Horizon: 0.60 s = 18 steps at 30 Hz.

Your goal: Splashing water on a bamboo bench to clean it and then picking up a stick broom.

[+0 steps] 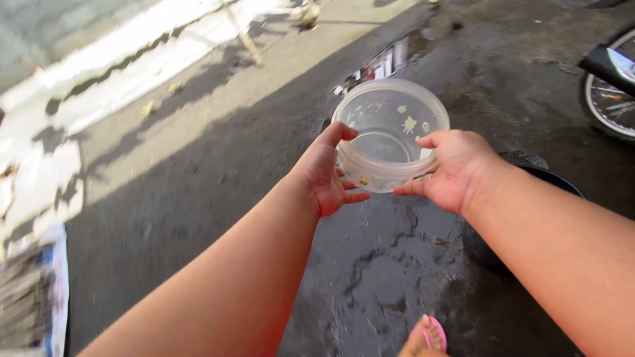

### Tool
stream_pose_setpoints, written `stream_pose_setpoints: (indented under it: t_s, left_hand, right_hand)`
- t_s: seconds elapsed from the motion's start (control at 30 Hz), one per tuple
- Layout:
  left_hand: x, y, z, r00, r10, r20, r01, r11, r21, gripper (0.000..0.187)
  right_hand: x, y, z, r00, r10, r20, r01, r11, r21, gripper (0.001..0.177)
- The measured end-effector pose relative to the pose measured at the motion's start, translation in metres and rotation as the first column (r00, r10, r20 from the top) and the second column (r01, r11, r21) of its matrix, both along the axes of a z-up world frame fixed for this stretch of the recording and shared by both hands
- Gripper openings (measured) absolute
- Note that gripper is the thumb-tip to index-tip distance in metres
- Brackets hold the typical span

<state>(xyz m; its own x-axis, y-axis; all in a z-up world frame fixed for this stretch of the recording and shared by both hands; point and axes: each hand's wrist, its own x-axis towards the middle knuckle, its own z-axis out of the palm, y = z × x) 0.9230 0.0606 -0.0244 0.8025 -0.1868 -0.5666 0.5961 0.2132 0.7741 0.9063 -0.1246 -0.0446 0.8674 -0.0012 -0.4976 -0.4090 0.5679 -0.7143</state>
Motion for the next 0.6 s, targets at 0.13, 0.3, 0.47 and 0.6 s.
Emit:
stream_pose_setpoints:
  t_s: [0.13, 0.3, 0.47, 0.6]
  left_hand:
    - [0.086, -0.027, 0.010, 0.993, -0.116, 0.004, 0.115, 0.993, 0.036, 0.091]
    - [0.145, -0.077, 0.002, 0.966, -0.253, 0.058, 0.250, 0.967, 0.048, 0.092]
    - [0.180, -0.135, -0.022, 0.914, -0.400, -0.069, 0.401, 0.916, 0.011, 0.090]
    - [0.213, -0.188, -0.037, 0.784, -0.616, -0.078, 0.620, 0.784, 0.029, 0.089]
  right_hand:
    - [0.053, -0.023, 0.008, 0.991, -0.120, -0.054, 0.119, 0.993, -0.016, 0.056]
    - [0.092, -0.066, -0.003, 0.957, -0.275, -0.090, 0.271, 0.961, -0.047, 0.058]
    - [0.098, -0.108, -0.023, 0.880, -0.446, -0.161, 0.436, 0.895, -0.098, 0.058]
    - [0.094, -0.132, -0.043, 0.733, -0.649, -0.204, 0.650, 0.757, -0.068, 0.057]
